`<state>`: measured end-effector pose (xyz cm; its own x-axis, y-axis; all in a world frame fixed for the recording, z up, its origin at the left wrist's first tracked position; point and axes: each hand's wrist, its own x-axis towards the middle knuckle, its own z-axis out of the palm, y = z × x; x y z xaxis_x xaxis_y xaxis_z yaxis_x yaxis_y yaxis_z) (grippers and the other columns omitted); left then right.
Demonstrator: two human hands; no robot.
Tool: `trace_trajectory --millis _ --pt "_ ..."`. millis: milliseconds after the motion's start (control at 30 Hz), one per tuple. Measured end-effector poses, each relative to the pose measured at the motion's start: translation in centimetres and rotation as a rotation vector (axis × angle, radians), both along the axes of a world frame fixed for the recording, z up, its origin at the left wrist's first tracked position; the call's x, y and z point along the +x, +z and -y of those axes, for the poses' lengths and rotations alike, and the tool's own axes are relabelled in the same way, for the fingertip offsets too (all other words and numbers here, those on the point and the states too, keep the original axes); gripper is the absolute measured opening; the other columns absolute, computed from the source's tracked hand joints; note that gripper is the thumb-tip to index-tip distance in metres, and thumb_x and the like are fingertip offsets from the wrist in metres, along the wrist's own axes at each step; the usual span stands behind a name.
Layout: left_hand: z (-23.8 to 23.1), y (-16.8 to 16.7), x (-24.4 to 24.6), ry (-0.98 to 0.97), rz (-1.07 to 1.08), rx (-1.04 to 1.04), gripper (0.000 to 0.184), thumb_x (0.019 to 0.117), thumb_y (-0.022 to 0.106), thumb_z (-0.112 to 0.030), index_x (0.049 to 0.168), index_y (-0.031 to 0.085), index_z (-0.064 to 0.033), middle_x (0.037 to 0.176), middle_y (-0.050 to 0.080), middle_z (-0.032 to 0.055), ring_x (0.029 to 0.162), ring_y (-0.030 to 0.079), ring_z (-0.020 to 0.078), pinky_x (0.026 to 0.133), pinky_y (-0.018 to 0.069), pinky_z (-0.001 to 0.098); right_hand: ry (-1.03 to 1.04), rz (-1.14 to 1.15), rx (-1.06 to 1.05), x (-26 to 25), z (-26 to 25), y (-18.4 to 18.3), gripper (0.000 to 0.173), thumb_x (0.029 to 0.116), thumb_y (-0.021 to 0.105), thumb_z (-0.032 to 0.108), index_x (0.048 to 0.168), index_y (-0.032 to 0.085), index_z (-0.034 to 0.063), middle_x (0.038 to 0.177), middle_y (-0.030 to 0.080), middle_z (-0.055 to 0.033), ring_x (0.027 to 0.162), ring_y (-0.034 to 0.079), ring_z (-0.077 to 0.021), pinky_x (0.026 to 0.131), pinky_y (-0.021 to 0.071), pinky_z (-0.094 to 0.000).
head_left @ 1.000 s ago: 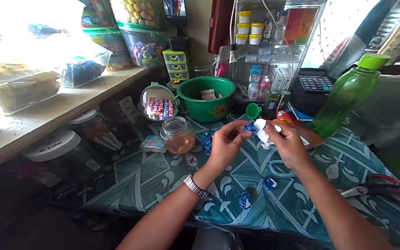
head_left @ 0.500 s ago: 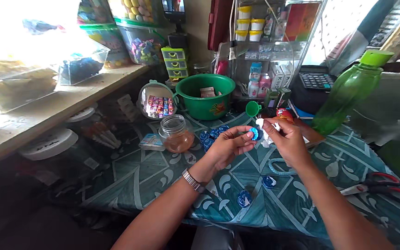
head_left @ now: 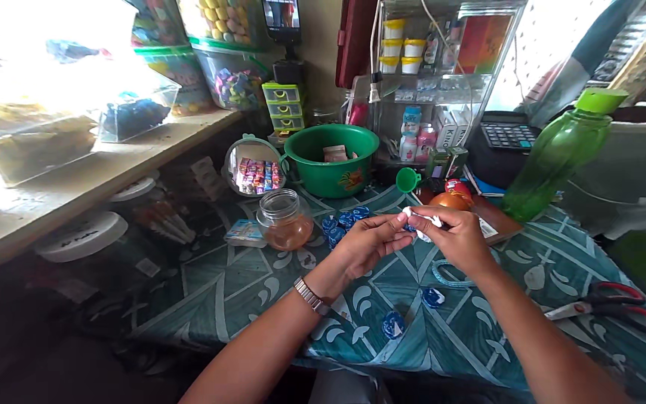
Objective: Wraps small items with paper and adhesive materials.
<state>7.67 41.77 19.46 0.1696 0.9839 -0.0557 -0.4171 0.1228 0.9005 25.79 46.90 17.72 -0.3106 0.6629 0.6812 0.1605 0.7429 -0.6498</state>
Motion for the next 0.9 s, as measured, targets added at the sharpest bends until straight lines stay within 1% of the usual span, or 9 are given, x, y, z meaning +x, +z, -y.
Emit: trace_trajectory --millis 100,233,433,533,600,700,733,800,900 --pt "0.0 -0.1 -0.1 -0.023 0.021 0.025 0.017 0.1012 0.055 0.003 0.113 0.066 0.0025 0.097 0.074 0.0077 0.087 0.073 0.0127 0.087 0.0598 0.0258 -0.046 -0.036 -0.007 -0.1 0.1 -0.1 0.019 0.0939 0.073 0.016 0.104 0.077 0.0011 0.09 0.074 -0.0023 0.073 0.062 0.0048 0.067 0.0517 -0.0124" --pt "0.0 -0.2 0.1 0.036 -0.066 0.029 0.014 0.0947 0.061 0.01 0.103 0.065 -0.0004 0.09 0.072 0.0056 0.081 0.072 0.011 0.08 0.0607 0.0241 -0.037 -0.083 0.035 -0.7 0.2 -0.6 0.017 0.0936 0.072 0.016 0.101 0.078 0.001 0.085 0.072 -0.0014 0.072 0.062 0.0047 0.067 0.0511 -0.0115" --pt "0.2 0.0 0.2 0.01 -0.173 0.082 0.018 0.098 0.06 0.004 0.115 0.062 0.0002 0.094 0.072 0.005 0.082 0.072 0.0109 0.078 0.0603 0.024 -0.031 -0.124 -0.037 -0.6 0.3 -0.2 0.016 0.0967 0.069 0.016 0.1 0.076 0.002 0.076 0.069 0.0044 0.064 0.059 0.0074 0.06 0.0498 -0.0108" --pt "0.2 0.0 0.2 -0.005 -0.167 0.085 0.02 0.0999 0.058 0.001 0.119 0.061 -0.0003 0.101 0.071 0.0065 0.087 0.072 0.0128 0.082 0.0602 0.026 -0.076 -0.124 0.008 -0.4 0.2 -0.1 0.019 0.0982 0.067 0.018 0.104 0.074 0.0006 0.079 0.069 0.0024 0.065 0.058 0.0066 0.061 0.0496 -0.0112" --pt "0.2 0.1 0.1 0.01 -0.144 0.069 0.017 0.1004 0.058 0.0 0.116 0.061 -0.0025 0.101 0.069 0.0053 0.088 0.071 0.0125 0.083 0.0595 0.0269 -0.053 -0.124 0.012 -0.1 0.2 0.3 0.022 0.1013 0.063 0.018 0.11 0.072 0.0002 0.086 0.07 0.0019 0.068 0.059 0.0062 0.063 0.0509 -0.0121" --pt "-0.1 -0.3 -0.2 0.049 -0.105 0.053 0.009 0.1001 0.059 -0.001 0.106 0.063 -0.0056 0.093 0.07 0.0032 0.083 0.069 0.0106 0.08 0.0588 0.0257 0.133 -0.002 -0.046 0.3 0.5 0.9 0.035 0.1072 0.049 0.02 0.132 0.064 0.0014 0.111 0.072 -0.0023 0.086 0.066 0.0011 0.077 0.0559 -0.0181" --pt "-0.3 -0.5 -0.3 0.048 -0.083 0.058 0.008 0.1004 0.059 -0.001 0.104 0.062 -0.0065 0.092 0.07 0.0036 0.082 0.069 0.0104 0.079 0.0588 0.0253 0.188 0.048 -0.076 0.2 0.5 0.8 0.038 0.1073 0.048 0.021 0.138 0.061 0.0027 0.117 0.071 -0.0032 0.089 0.066 -0.0002 0.078 0.0562 -0.0192" --pt "-0.3 -0.8 -0.3 0.042 -0.061 0.065 0.008 0.1012 0.057 -0.001 0.1 0.058 -0.0086 0.09 0.07 0.0037 0.08 0.069 0.0099 0.077 0.0586 0.0243 0.238 0.094 -0.109 0.0 0.3 0.5 0.041 0.1066 0.05 0.021 0.143 0.056 0.0039 0.118 0.07 -0.0035 0.085 0.063 0.0001 0.075 0.054 -0.0173" --pt "-0.3 -0.8 -0.2 0.052 -0.086 0.087 0.011 0.0999 0.057 0.001 0.098 0.056 -0.0095 0.089 0.069 0.0028 0.079 0.069 0.0093 0.075 0.0585 0.0235 0.21 0.065 -0.12 0.1 0.1 0.2 0.033 0.1023 0.06 0.02 0.13 0.064 0.0015 0.1 0.071 0.0005 0.079 0.064 0.0031 0.072 0.0543 -0.0146"
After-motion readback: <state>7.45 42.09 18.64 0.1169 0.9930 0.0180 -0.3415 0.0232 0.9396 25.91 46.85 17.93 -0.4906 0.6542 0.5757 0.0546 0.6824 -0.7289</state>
